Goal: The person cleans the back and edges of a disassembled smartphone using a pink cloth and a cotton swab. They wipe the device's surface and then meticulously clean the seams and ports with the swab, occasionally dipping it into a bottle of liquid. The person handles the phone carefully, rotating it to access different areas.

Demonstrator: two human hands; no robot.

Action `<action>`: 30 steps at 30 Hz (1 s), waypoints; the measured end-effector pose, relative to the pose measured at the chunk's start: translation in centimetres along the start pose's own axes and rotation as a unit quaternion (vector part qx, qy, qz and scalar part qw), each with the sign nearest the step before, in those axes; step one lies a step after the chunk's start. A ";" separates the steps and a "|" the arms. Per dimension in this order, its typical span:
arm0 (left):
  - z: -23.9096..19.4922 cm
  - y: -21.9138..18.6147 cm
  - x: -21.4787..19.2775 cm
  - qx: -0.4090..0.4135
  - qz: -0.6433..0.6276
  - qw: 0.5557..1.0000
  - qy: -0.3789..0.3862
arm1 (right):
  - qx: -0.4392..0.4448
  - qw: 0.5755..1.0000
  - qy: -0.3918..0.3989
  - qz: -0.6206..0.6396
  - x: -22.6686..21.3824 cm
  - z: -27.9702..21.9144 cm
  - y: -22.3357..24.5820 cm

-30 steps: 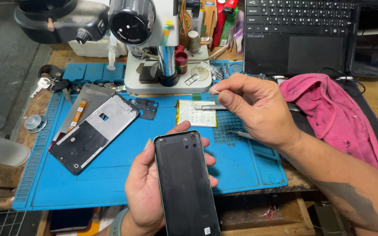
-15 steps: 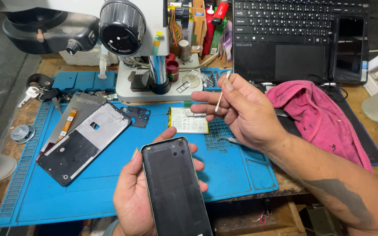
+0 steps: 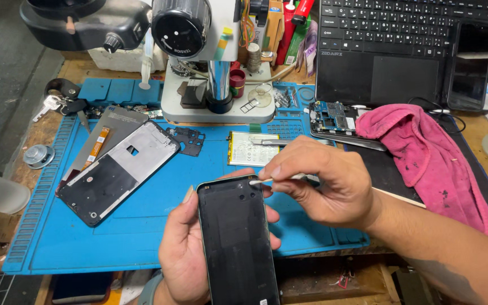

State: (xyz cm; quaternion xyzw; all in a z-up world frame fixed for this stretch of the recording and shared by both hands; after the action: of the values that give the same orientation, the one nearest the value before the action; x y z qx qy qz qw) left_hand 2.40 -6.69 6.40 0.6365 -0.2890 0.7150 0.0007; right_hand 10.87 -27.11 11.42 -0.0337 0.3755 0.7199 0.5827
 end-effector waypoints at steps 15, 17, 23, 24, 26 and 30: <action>0.1 0.2 -0.3 -0.016 -0.014 1.000 -0.014 | -0.044 0.996 0.026 -0.072 0.1 0.8 0.4; 0.1 0.1 -0.3 -0.011 -0.011 1.000 -0.016 | -0.046 0.995 0.025 -0.079 0.1 0.9 0.3; 0.1 0.1 -0.2 -0.012 -0.015 1.000 -0.016 | -0.046 0.996 0.029 -0.072 0.2 0.8 0.3; 0.2 0.2 -0.1 -0.006 -0.015 1.000 -0.026 | -0.044 0.995 0.028 -0.079 0.1 0.8 0.3; 0.1 0.2 -0.2 -0.001 -0.012 0.999 -0.030 | -0.038 0.995 0.027 -0.085 0.2 0.9 0.2; 0.1 0.1 -0.3 -0.007 -0.012 1.000 -0.004 | -0.024 0.997 0.026 -0.064 0.2 0.7 0.5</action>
State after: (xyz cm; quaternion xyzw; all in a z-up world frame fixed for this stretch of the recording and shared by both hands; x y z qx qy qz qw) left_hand 2.50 -6.72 6.07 0.6428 -0.2862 0.7104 0.0124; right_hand 10.64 -26.57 12.03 -0.0901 0.3700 0.6891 0.6165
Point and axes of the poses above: each hand's wrist, its own z-axis towards the middle knuckle, its own x-axis out of the palm, y = z × x, the point moved 1 cm from there along z, towards the middle knuckle, and after that the axes turned 4 degrees about -x, right-handed, at the moved point
